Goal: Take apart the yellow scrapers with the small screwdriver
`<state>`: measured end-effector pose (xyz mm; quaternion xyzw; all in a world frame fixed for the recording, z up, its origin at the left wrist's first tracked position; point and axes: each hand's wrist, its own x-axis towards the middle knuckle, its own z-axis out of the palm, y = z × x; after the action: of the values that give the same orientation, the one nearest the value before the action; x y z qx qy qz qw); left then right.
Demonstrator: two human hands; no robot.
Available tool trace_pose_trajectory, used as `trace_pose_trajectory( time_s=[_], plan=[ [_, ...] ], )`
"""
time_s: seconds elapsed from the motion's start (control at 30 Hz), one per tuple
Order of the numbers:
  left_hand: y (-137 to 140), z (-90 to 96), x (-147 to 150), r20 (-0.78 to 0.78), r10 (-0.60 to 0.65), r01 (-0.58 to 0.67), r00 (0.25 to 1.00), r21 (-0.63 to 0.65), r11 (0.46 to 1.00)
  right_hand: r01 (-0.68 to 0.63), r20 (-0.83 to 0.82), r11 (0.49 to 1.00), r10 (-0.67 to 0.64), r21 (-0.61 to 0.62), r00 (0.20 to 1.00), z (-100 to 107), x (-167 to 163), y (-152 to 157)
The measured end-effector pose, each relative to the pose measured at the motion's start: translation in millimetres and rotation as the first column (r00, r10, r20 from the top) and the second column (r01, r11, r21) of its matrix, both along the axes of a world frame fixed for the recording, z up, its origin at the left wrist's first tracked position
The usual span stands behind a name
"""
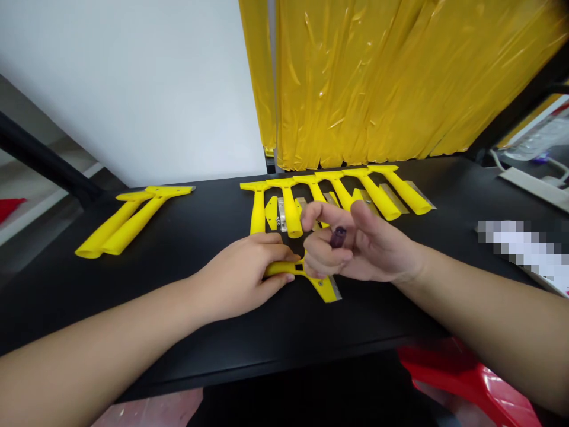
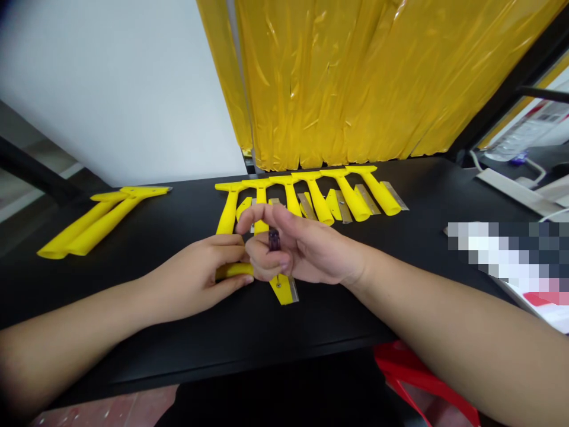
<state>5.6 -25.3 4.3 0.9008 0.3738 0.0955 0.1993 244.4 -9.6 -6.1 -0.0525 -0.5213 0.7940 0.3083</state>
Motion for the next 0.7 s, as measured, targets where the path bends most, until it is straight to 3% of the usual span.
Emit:
trace_pose_trajectory(
  time_s=[0.1,0.4,0.7],
  plan=[
    [1,-0.7,0,-0.005,-0.002,0.003,1.000,0.006,1.000,0.050,-0.037,0.998,-0.051,-0.025,0.998,4,1,0],
    [1,-0.8,0,0.001,0.011,-0.011,1.000,-0.012,1.000,-0.143,-0.077,0.986,0.149,0.081,0.986,2,3,3],
    [0,0.2,0,-0.012,0.008,-0.008,1.000,-0.016,1.000,-0.137,-0.058,0.985,0.144,0.106,0.988,2,11,5]
  ],
)
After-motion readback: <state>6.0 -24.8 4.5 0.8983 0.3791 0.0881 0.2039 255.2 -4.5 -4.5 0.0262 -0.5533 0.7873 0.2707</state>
